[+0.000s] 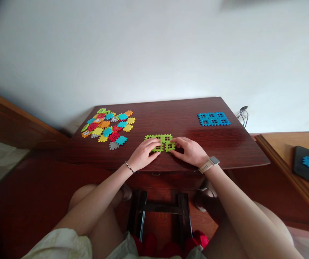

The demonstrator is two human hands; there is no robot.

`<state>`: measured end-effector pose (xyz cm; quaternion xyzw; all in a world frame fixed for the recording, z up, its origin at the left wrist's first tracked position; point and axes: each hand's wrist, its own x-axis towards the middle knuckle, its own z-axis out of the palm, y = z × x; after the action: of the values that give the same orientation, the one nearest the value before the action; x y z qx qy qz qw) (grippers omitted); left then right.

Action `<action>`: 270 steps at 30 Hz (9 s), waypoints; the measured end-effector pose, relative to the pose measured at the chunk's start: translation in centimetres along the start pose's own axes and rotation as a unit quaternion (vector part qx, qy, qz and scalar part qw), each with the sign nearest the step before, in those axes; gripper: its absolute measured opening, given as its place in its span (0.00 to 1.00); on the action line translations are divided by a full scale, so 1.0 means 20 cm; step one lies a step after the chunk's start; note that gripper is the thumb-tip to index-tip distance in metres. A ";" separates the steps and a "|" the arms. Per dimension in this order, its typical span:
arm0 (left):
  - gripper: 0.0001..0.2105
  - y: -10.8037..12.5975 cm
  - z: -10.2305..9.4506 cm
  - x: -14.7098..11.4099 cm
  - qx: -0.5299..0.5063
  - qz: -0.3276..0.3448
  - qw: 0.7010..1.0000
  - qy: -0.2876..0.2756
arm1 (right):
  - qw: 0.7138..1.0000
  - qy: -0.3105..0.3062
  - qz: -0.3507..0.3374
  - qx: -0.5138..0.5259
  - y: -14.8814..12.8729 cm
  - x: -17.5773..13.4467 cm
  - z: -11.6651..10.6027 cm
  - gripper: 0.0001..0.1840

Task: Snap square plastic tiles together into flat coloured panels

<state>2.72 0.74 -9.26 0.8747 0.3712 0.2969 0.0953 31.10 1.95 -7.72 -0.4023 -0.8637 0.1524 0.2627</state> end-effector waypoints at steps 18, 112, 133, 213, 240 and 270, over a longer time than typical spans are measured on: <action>0.11 -0.02 0.03 -0.01 0.013 0.003 1.000 -0.008 | 0.999 -0.020 -0.040 0.022 -0.02 0.01 -0.01 0.14; 0.12 -0.02 0.03 -0.01 0.018 -0.015 1.000 -0.019 | 0.998 -0.024 -0.051 0.005 -0.01 0.02 0.00 0.17; 0.13 -0.03 0.04 -0.01 0.027 -0.006 0.999 -0.016 | 0.998 -0.021 -0.059 -0.020 0.01 0.01 0.02 0.16; 0.14 -0.03 0.01 -0.02 0.058 0.051 0.996 -0.039 | 0.996 -0.014 -0.071 -0.051 -0.03 -0.02 0.06 0.21; 0.16 -0.05 0.00 0.00 0.088 0.082 0.991 -0.061 | 0.994 -0.057 -0.055 -0.076 -0.03 -0.01 0.05 0.30; 0.19 -0.01 0.02 -0.03 0.034 0.050 0.996 -0.061 | 0.996 -0.031 -0.043 -0.069 -0.03 0.00 0.08 0.25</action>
<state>2.58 0.51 -10.00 0.9115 0.3304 0.2340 0.0730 29.89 1.52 -8.78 -0.3770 -0.8963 0.0939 0.2137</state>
